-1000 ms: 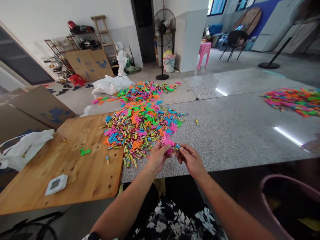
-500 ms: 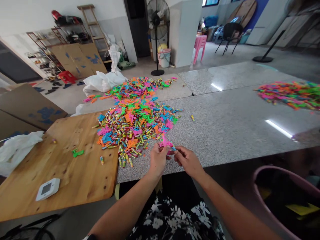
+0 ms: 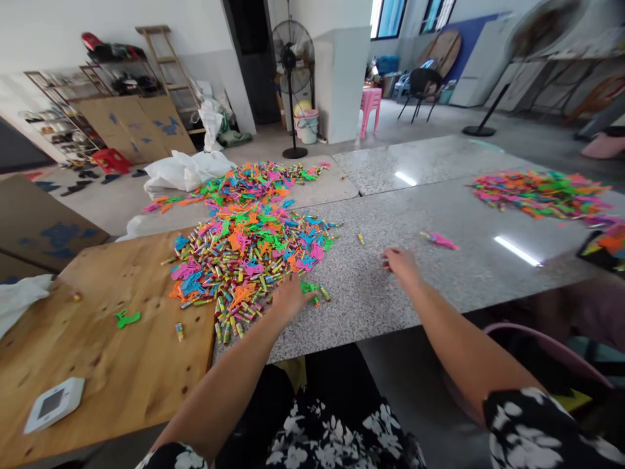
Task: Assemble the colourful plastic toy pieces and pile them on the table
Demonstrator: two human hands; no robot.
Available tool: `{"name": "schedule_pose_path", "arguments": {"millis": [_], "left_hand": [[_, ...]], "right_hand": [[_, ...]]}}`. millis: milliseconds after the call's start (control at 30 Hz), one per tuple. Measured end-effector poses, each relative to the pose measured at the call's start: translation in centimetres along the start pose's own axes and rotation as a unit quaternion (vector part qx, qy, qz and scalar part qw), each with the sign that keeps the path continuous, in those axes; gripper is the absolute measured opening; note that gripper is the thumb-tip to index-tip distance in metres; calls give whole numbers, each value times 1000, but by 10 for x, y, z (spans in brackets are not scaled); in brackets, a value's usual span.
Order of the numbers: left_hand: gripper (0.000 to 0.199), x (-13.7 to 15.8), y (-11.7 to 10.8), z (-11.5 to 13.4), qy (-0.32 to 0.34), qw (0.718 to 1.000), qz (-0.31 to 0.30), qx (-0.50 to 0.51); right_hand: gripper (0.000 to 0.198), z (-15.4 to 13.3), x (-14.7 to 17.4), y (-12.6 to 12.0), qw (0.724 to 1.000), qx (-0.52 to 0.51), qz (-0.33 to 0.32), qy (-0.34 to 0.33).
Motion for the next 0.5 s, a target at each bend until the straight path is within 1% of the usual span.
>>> {"name": "schedule_pose_path", "arguments": {"millis": [33,100,167,267,333,400,467,500], "left_hand": [[81,0,3,5,-3,1000,-9,-16],[81,0,8,12,-1,999,-25,-31],[75,0,14,12,-2,998,-52,-33],[63,2,21,6,10,996,-92,-20],[58,8,20,1,22,996,-91,-14],[58,16,16,-5,30,997,-67,-6],[62,24,14,-12,37,998,-50,10],[63,28,15,-14,43,998,-51,14]], "right_hand": [[17,-8,-10,13,999,33,-12,-4],[18,-24,-27,37,996,84,-18,-16],[27,-36,-42,55,990,137,-19,-22],[36,-45,-53,72,980,195,-23,-23],[35,-47,-54,77,975,219,-30,-25],[29,-46,-47,82,971,231,-45,-30],[23,-45,-30,89,969,233,-63,-43],[20,-43,-17,93,968,234,-71,-53]]}}
Point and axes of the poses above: each hand's wrist, its own x-axis away from the middle knuckle, its own y-axis out of the palm, z = x × y, the point moved 9 cm from there along -x, towards the middle knuckle, and after that the axes turned 14 degrees about -z, right-handed, at the moved point
